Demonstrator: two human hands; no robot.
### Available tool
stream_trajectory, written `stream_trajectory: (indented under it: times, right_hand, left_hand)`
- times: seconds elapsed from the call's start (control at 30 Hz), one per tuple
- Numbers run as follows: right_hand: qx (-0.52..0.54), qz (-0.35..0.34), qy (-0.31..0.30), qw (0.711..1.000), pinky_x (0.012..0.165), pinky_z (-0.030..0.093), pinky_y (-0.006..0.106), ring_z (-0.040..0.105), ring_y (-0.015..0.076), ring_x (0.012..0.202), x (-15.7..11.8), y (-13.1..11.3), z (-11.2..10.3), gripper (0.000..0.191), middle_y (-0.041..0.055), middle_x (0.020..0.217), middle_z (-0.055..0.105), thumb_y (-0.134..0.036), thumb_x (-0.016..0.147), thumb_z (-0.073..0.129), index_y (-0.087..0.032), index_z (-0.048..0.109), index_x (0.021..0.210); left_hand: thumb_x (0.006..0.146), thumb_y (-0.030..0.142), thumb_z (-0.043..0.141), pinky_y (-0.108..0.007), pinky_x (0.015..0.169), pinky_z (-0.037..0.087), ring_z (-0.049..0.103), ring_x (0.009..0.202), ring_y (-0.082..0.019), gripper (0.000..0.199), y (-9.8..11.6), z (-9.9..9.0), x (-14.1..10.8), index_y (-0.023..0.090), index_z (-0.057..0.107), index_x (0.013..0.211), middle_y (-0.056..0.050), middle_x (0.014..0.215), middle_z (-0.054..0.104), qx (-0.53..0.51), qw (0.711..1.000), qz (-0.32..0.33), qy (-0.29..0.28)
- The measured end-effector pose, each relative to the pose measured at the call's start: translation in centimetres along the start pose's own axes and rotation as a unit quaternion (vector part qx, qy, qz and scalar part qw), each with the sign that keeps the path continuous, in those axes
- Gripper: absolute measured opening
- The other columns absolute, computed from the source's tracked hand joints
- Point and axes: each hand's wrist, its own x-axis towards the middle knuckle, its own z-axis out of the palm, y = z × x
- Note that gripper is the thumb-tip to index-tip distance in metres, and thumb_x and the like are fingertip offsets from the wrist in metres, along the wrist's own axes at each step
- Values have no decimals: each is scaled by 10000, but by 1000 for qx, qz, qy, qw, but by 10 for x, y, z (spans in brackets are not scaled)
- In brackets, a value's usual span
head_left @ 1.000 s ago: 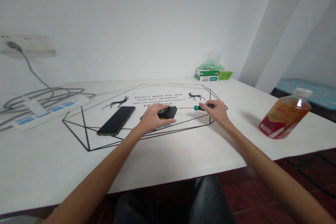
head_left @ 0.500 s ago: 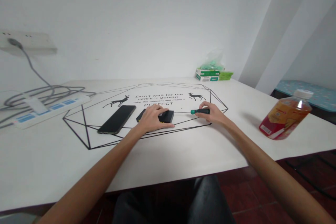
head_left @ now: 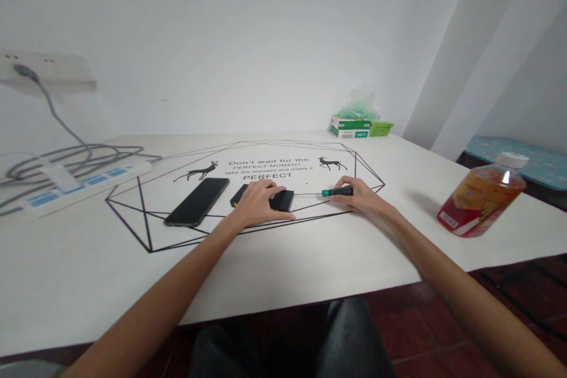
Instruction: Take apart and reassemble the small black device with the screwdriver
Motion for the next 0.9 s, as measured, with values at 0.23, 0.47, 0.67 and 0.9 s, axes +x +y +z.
stream_trajectory:
  times: [0.23,0.47,0.67,0.9]
  right_hand:
    - [-123,-76,52,988,523,275,273,406,121,532,3,0,2,518,-16,522,439,-659,799,505,-174,536,619]
    - [-47,-18,15,999,469,252,260,370,96,440,2,3,2,454,-38,492,457,-626,720,635,-193,501,692]
    - [-142,-73,45,986,500,238,265,347,102,500,4,2,4,494,-28,500,407,-636,805,511,-176,532,626]
    - [-61,-19,16,998,466,256,267,370,102,424,-1,-3,4,455,-24,493,473,-636,719,617,-191,528,689]
  left_hand:
    - [582,822,591,-431,949,372,552,1044,-295,852,0,0,0,195,661,1154,-111,1130,615,0,1000,1,0]
    - [583,835,573,-432,946,376,557,1038,-292,866,-1,0,0,192,659,1157,-113,1125,620,2,1000,4,1]
    - [581,831,581,-430,939,379,559,1029,-287,849,-2,1,0,204,659,1149,-104,1111,621,3,1000,7,6]
    - [587,811,601,-435,939,377,554,1027,-294,821,-1,1,0,212,663,1146,-104,1107,617,-4,1000,5,3]
